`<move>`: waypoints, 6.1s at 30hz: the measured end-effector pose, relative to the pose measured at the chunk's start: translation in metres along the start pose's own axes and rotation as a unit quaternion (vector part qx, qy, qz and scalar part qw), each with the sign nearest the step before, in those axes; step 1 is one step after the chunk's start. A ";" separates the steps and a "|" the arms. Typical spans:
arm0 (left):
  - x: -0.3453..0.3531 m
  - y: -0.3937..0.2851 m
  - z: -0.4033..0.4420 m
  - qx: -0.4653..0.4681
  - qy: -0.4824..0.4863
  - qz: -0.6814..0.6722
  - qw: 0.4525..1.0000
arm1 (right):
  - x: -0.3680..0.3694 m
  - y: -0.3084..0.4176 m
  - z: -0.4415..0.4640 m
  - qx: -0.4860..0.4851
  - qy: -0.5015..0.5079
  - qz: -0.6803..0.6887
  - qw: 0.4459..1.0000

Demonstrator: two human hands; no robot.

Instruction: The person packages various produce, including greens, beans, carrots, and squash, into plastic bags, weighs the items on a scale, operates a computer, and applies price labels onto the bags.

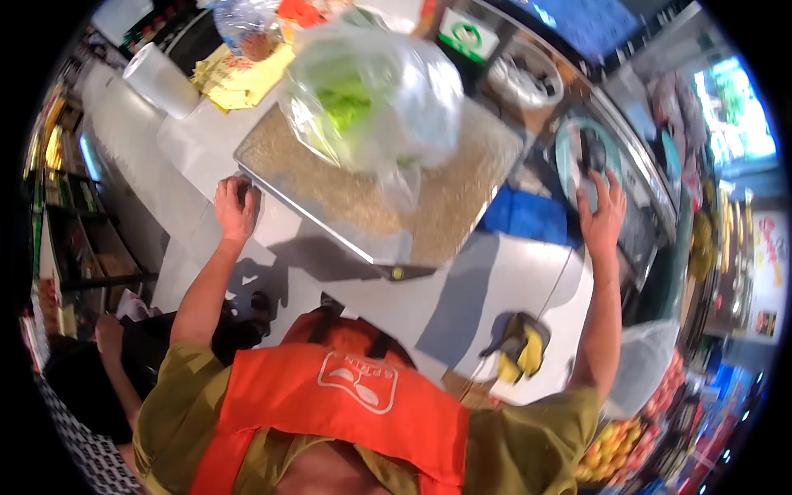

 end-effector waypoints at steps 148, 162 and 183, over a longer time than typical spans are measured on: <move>-0.342 -0.080 -0.021 -0.293 0.030 -0.367 0.882 | -0.140 0.612 0.013 0.017 0.506 0.661 0.553; -0.389 -0.019 -0.117 -0.313 -0.164 -0.040 0.935 | -0.103 0.716 -0.021 -0.073 0.598 0.622 0.501; -0.333 0.091 -0.081 -0.130 -0.096 0.086 0.983 | -0.049 0.567 -0.137 -0.065 0.432 0.598 0.672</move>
Point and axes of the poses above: each hand's wrist, its own z-axis towards the middle knuckle, its own x-axis out of the palm, y = z × x, the point moved 3 cm from there along z, towards the middle knuckle, and after that the axes turned 14 degrees about -y, right-handed, at the moved point
